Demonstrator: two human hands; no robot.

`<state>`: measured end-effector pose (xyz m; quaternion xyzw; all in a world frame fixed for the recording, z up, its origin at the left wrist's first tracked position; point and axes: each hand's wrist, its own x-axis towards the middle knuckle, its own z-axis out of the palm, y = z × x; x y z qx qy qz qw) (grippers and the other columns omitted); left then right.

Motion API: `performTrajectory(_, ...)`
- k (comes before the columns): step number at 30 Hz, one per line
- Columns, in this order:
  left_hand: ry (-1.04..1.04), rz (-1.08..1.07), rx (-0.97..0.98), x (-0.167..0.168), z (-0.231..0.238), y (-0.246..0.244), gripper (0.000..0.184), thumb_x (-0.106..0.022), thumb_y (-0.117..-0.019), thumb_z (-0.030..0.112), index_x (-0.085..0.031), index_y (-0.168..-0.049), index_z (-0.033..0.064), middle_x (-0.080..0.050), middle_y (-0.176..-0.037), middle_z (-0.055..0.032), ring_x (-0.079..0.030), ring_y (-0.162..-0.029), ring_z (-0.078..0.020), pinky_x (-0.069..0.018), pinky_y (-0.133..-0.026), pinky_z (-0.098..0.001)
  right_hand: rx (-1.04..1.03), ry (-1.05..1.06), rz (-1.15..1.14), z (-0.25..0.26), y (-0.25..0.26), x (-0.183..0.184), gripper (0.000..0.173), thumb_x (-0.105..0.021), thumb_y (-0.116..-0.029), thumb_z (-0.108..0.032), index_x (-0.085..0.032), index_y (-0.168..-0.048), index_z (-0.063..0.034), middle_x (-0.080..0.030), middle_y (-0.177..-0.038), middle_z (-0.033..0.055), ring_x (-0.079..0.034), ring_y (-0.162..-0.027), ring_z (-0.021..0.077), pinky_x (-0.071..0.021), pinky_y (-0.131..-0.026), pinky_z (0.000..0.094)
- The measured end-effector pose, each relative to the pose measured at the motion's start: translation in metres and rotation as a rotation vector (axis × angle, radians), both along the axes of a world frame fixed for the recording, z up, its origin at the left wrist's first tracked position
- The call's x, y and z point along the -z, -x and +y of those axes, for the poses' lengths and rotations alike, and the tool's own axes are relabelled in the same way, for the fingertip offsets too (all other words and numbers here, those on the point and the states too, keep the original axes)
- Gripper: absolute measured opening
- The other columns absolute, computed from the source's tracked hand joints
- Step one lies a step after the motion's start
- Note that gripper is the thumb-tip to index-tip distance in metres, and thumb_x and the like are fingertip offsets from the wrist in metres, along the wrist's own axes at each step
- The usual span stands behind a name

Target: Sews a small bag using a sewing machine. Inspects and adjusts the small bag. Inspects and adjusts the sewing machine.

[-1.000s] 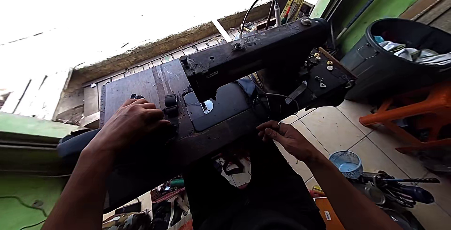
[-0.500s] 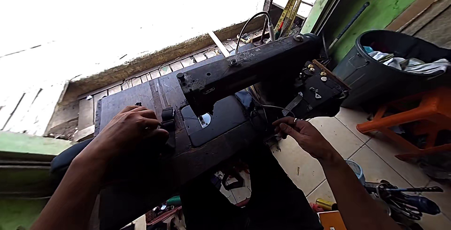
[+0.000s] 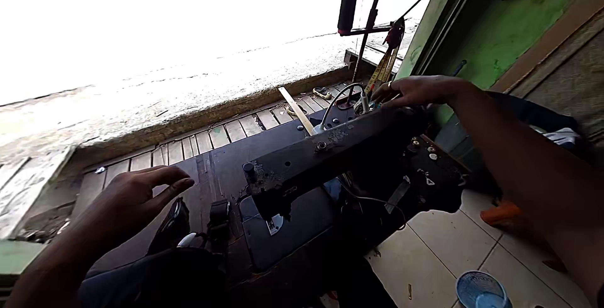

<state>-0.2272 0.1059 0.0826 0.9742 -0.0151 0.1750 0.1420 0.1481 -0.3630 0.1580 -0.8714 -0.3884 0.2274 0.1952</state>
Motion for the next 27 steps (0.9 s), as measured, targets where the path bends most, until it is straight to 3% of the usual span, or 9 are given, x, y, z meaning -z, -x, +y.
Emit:
performTrajectory(6,0.076,0.076,0.127,0.0,-0.009,-0.011,0.039,-0.055,-0.0994,0.05,-0.077,-0.103,0.0184,-0.074,-0.094,0.0006,-0.07,-0.086,-0.0117,-0.0556,-0.072,-0.0416,-0.107,0.255,0.23,0.039,-0.04,0.003,0.027,-0.062,-0.1027,-0.014,-0.06,-0.126,-0.0005,-0.069,-0.107,0.0118,-0.065,-0.091,0.0167,-0.0529,-0.079,0.0352)
performTrajectory(10,0.167,0.226,0.244,0.008,-0.017,-0.013,0.032,-0.06,-0.1016,0.035,-0.075,-0.108,0.0073,-0.072,-0.096,-0.0128,-0.07,-0.083,-0.0229,-0.056,-0.07,-0.0457,-0.118,0.266,0.35,0.045,-0.051,0.007,0.016,-0.062,-0.1021,-0.01,-0.064,-0.114,0.0006,-0.068,-0.095,0.0074,-0.064,-0.083,0.0091,-0.0521,-0.08,0.0264)
performTrajectory(12,0.16,0.231,0.274,0.014,-0.016,-0.018,0.032,-0.061,-0.1015,0.037,-0.075,-0.107,0.0087,-0.073,-0.097,-0.0114,-0.071,-0.081,-0.0214,-0.0565,-0.069,-0.0444,-0.128,0.257,0.372,0.043,-0.052,0.004,0.016,-0.061,-0.1015,-0.006,-0.065,-0.116,0.0,-0.069,-0.098,0.0081,-0.065,-0.086,0.0102,-0.052,-0.081,0.0265)
performTrajectory(16,0.133,0.113,0.314,0.011,-0.014,-0.047,0.033,-0.056,-0.1022,0.048,-0.074,-0.106,0.0201,-0.074,-0.096,0.0022,-0.069,-0.087,-0.0061,-0.0558,-0.073,-0.0312,-0.155,0.219,-0.018,0.027,-0.051,-0.009,0.031,-0.069,-0.0984,-0.013,-0.065,-0.129,-0.0077,-0.07,-0.117,0.0085,-0.069,-0.101,0.0167,-0.0558,-0.093,0.0364)
performTrajectory(18,0.176,0.125,0.307,0.003,-0.024,-0.074,0.034,-0.053,-0.103,0.052,-0.072,-0.11,0.0245,-0.073,-0.099,0.0113,-0.068,-0.09,0.002,-0.0577,-0.079,-0.0236,-0.098,0.105,-0.332,0.009,-0.036,-0.012,0.026,-0.072,-0.097,-0.024,-0.071,-0.121,-0.0146,-0.073,-0.107,0.0045,-0.069,-0.096,0.0187,-0.056,-0.089,0.0457)
performTrajectory(20,0.234,0.214,0.285,-0.012,-0.046,-0.11,0.032,-0.054,-0.1017,0.052,-0.071,-0.111,0.0268,-0.072,-0.1,0.016,-0.068,-0.087,0.0037,-0.0585,-0.076,-0.0207,-0.034,-0.054,-0.511,-0.004,-0.006,-0.006,0.019,-0.071,-0.0971,-0.027,-0.073,-0.112,-0.0163,-0.074,-0.099,0.0004,-0.071,-0.092,0.015,-0.0588,-0.086,0.0433)
performTrajectory(22,0.361,0.373,0.303,-0.021,-0.07,-0.151,0.028,-0.058,-0.1029,0.043,-0.069,-0.119,0.0224,-0.074,-0.106,0.0107,-0.071,-0.087,-0.0019,-0.0607,-0.077,-0.0257,0.005,-0.205,-0.647,-0.014,0.019,0.012,0.019,-0.069,-0.0964,-0.027,-0.073,-0.111,-0.0158,-0.074,-0.101,-0.0003,-0.072,-0.091,0.0141,-0.061,-0.084,0.0415)
performTrajectory(25,0.692,0.695,0.38,-0.017,-0.103,-0.203,0.042,-0.056,-0.1066,0.032,-0.052,-0.144,0.0124,-0.062,-0.137,-0.0063,-0.069,-0.109,-0.016,-0.0577,-0.092,-0.0346,0.084,-0.306,-0.784,-0.024,0.044,0.037,0.03,-0.062,-0.0987,-0.032,-0.073,-0.115,-0.0091,-0.071,-0.117,0.0095,-0.071,-0.104,0.0253,-0.0573,-0.091,0.0519)
performTrajectory(27,0.822,0.815,0.505,-0.007,-0.12,-0.227,0.05,-0.054,-0.1073,0.027,-0.042,-0.153,0.0121,-0.057,-0.143,-0.0098,-0.066,-0.117,-0.0182,-0.0555,-0.098,-0.0363,0.174,-0.392,-0.834,-0.03,0.068,0.048,0.034,-0.059,-0.1002,-0.032,-0.073,-0.117,-0.0058,-0.07,-0.121,0.0128,-0.069,-0.11,0.0259,-0.0558,-0.095,0.05)
